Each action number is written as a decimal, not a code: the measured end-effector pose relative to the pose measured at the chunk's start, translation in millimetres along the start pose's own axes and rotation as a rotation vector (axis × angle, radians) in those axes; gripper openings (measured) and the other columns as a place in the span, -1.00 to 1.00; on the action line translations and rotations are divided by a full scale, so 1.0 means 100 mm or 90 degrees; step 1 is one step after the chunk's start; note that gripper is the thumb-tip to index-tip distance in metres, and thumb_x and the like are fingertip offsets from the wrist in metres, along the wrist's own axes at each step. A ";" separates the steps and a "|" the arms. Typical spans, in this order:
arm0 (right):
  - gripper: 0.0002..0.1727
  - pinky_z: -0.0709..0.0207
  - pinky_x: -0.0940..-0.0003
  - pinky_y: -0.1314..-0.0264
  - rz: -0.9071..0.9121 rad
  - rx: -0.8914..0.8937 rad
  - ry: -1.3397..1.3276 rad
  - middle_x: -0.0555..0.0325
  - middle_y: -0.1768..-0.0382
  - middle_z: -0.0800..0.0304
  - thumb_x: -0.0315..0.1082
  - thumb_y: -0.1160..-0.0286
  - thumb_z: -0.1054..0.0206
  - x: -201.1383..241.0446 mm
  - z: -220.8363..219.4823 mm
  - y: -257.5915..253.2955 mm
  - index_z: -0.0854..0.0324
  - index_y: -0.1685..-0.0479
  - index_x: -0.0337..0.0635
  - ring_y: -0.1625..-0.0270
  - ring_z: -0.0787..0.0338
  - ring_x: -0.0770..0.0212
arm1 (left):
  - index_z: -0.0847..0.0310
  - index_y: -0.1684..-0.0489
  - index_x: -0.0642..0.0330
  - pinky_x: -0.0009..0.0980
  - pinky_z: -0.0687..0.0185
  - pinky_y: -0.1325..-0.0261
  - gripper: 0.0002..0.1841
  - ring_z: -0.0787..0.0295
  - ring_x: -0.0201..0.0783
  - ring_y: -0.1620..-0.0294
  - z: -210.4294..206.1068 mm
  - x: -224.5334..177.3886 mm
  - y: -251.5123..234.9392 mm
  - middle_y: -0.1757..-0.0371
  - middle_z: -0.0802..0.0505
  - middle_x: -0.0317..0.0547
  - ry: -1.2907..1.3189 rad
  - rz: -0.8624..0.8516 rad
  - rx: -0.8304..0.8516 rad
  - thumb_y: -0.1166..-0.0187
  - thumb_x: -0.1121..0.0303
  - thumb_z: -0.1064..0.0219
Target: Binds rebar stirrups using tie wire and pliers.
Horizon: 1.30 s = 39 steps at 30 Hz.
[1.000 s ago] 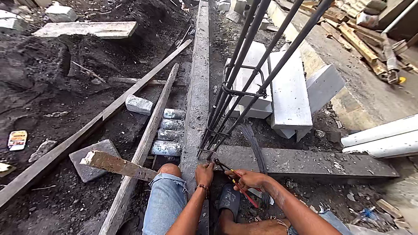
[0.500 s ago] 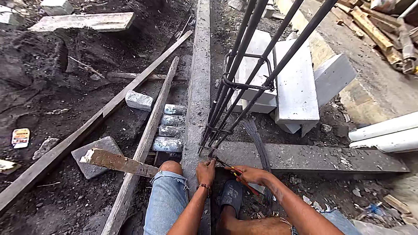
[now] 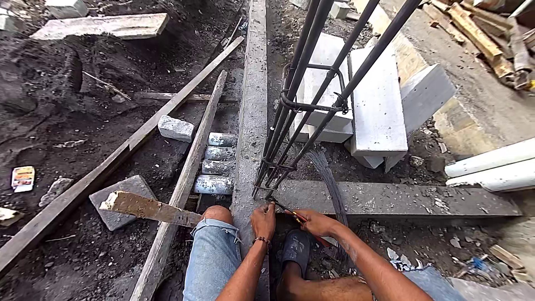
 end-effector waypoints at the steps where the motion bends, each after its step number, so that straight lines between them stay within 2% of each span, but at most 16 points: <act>1: -0.17 -0.54 -0.16 -0.40 -0.012 -0.011 -0.003 -0.11 -0.45 -0.65 -0.45 -0.63 -0.13 0.03 -0.03 0.01 -0.03 -0.92 0.36 -0.32 -0.74 -0.06 | -0.85 0.40 0.01 0.02 -0.60 0.06 -0.55 -0.81 -0.16 0.21 0.00 -0.01 0.01 0.38 -0.86 -0.18 0.002 -0.002 -0.002 -0.75 -0.05 -0.17; 3: -0.18 -0.60 -0.17 -0.23 -0.055 -0.035 -0.003 -0.23 -0.27 -0.69 -0.17 -0.76 -0.12 0.11 -0.10 0.06 0.21 -0.97 0.29 -0.08 -0.79 -0.12 | -0.86 0.37 0.02 0.02 -0.58 0.04 -0.55 -0.80 -0.16 0.19 -0.01 0.00 0.02 0.36 -0.86 -0.17 0.009 -0.002 -0.002 -0.77 -0.01 -0.15; 4: -0.20 -0.59 -0.19 -0.26 -0.087 -0.049 -0.004 -0.26 -0.27 -0.70 -0.03 -0.77 -0.13 0.14 -0.13 0.07 0.13 -0.96 0.19 -0.10 -0.80 -0.15 | -0.86 0.36 0.02 0.02 -0.58 0.04 -0.55 -0.80 -0.15 0.19 -0.02 0.00 0.02 0.36 -0.86 -0.16 0.011 -0.002 0.000 -0.78 -0.01 -0.14; 6: -0.36 -0.55 -0.20 -0.34 -0.139 -0.060 -0.004 -0.23 -0.22 -0.73 0.10 -0.79 -0.08 0.16 -0.19 0.07 -0.33 -0.70 -0.08 -0.18 -0.78 -0.15 | -0.86 0.34 0.03 0.03 -0.59 0.01 -0.56 -0.81 -0.13 0.16 -0.02 0.01 0.02 0.34 -0.87 -0.14 0.013 -0.002 0.004 -0.78 0.01 -0.13; 8: -0.47 -0.57 -0.09 -0.21 -0.162 -0.041 -0.011 -0.13 -0.06 -0.76 0.05 -0.84 0.00 0.13 -0.29 0.03 -0.53 -0.42 -0.17 -0.05 -0.78 -0.04 | -0.86 0.31 0.04 0.05 -0.60 -0.03 -0.56 -0.82 -0.11 0.12 -0.02 0.02 0.02 0.30 -0.88 -0.12 0.012 0.001 0.011 -0.78 0.01 -0.13; 12: -0.53 -0.66 0.14 0.01 -0.149 -0.050 -0.099 0.01 0.04 -0.77 -0.12 -0.88 0.05 0.05 -0.46 -0.06 -0.45 -0.58 -0.10 0.17 -0.78 0.15 | -0.87 0.27 0.02 0.06 -0.60 -0.06 -0.57 -0.82 -0.11 0.08 -0.02 0.05 0.00 0.26 -0.89 -0.12 0.012 -0.013 0.021 -0.79 0.01 -0.13; 18: -0.44 -0.42 -0.19 -0.56 -0.080 -0.090 0.027 -0.22 -0.43 -0.66 -0.19 -0.86 0.00 0.08 -0.35 -0.01 -0.23 -0.83 0.04 -0.46 -0.67 -0.16 | -0.87 0.32 0.05 0.05 -0.60 -0.07 -0.60 -0.81 -0.14 0.09 -0.03 0.12 -0.04 0.25 -0.89 -0.14 0.058 0.003 0.041 -0.77 0.05 -0.18; 21: -0.46 -0.48 -0.19 -0.48 -0.065 -0.081 0.049 -0.22 -0.35 -0.71 -0.17 -0.87 0.02 0.02 -0.28 -0.05 -0.27 -0.79 0.01 -0.34 -0.74 -0.17 | -0.86 0.36 0.07 0.01 -0.59 -0.06 -0.61 -0.80 -0.18 0.12 -0.03 0.10 -0.06 0.27 -0.89 -0.16 0.077 -0.003 0.039 -0.78 0.10 -0.19; 24: -0.49 -0.61 -0.07 -0.22 -0.064 -0.070 -0.007 -0.09 -0.04 -0.80 -0.03 -0.88 0.06 -0.02 -0.32 -0.09 -0.48 -0.56 -0.10 -0.02 -0.81 -0.02 | -0.88 0.34 0.09 -0.01 -0.60 -0.10 -0.63 -0.80 -0.19 0.09 -0.02 0.14 -0.07 0.23 -0.91 -0.15 0.109 -0.008 0.046 -0.78 0.15 -0.21; 26: -0.46 -0.60 0.10 0.04 -0.094 -0.064 -0.087 0.06 0.21 -0.76 0.09 -0.88 0.08 0.00 -0.41 -0.07 -0.58 -0.29 -0.16 0.25 -0.74 0.15 | -0.89 0.32 0.10 -0.12 -0.56 0.08 -0.65 -0.71 -0.26 0.29 -0.03 0.17 -0.04 0.33 -0.86 -0.19 0.151 -0.006 0.054 -0.77 0.17 -0.23; 28: -0.44 -0.60 0.27 0.21 -0.124 -0.057 -0.190 0.20 0.34 -0.75 0.13 -0.88 0.09 0.03 -0.51 -0.04 -0.63 -0.19 -0.15 0.40 -0.70 0.31 | -0.85 0.27 0.19 -0.37 -0.38 0.52 -0.64 -0.45 -0.37 0.67 -0.05 0.20 0.04 0.59 -0.71 -0.25 0.244 0.017 0.073 -0.80 0.18 -0.21; 30: -0.44 -0.69 0.34 0.25 -0.126 -0.024 -0.314 0.23 0.35 -0.82 0.11 -0.90 0.10 0.06 -0.56 -0.02 -0.67 -0.19 -0.13 0.41 -0.78 0.33 | -0.75 -0.05 0.34 -0.42 -0.44 0.67 -0.56 -0.49 -0.32 0.76 -0.01 0.22 0.18 0.57 -0.75 -0.10 0.386 0.076 0.126 -0.85 0.09 -0.12; 32: -0.44 -0.77 0.28 0.20 -0.097 0.042 -0.469 0.19 0.34 -0.83 0.09 -0.92 0.14 0.05 -0.61 -0.02 -0.64 -0.17 -0.16 0.35 -0.84 0.26 | -0.53 -0.43 0.33 -0.30 -0.68 0.45 -0.45 -0.73 -0.17 0.52 0.05 0.30 0.31 0.22 -0.85 0.08 0.507 0.101 0.156 -0.88 -0.01 -0.02; 34: -0.42 -0.77 0.24 0.16 -0.056 0.113 -0.625 0.12 0.30 -0.83 0.09 -0.92 0.17 0.00 -0.65 -0.03 -0.60 -0.17 -0.21 0.32 -0.84 0.20 | -0.30 -0.64 0.30 -0.16 -0.77 0.10 -0.40 -0.84 -0.04 0.17 0.07 0.39 0.43 -0.12 -0.81 0.20 0.607 0.086 0.162 -0.88 -0.04 0.03; 36: -0.39 -0.76 0.22 0.12 -0.018 0.185 -0.734 0.07 0.24 -0.82 0.13 -0.91 0.20 -0.06 -0.69 -0.08 -0.58 -0.20 -0.21 0.27 -0.84 0.17 | -0.14 -0.73 0.33 -0.06 -0.76 -0.17 -0.36 -0.83 0.05 -0.10 0.03 0.42 0.52 -0.33 -0.73 0.28 0.670 0.065 0.187 -0.90 -0.03 0.08; 39: -0.42 -0.74 0.25 0.12 0.037 0.254 -0.821 0.13 0.23 -0.80 0.18 -0.88 0.20 -0.11 -0.78 -0.12 -0.58 -0.15 -0.06 0.25 -0.81 0.20 | -0.16 -0.72 0.32 -0.12 -0.70 -0.31 -0.40 -0.78 -0.02 -0.27 -0.09 0.32 0.53 -0.41 -0.72 0.21 0.697 0.045 0.294 -0.86 0.07 -0.01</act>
Point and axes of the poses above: each hand's wrist, its own y-axis away from the middle knuckle, its own z-axis out of the back of the hand, x = y × z, the point moved 5 cm from there along -y, towards the middle knuckle
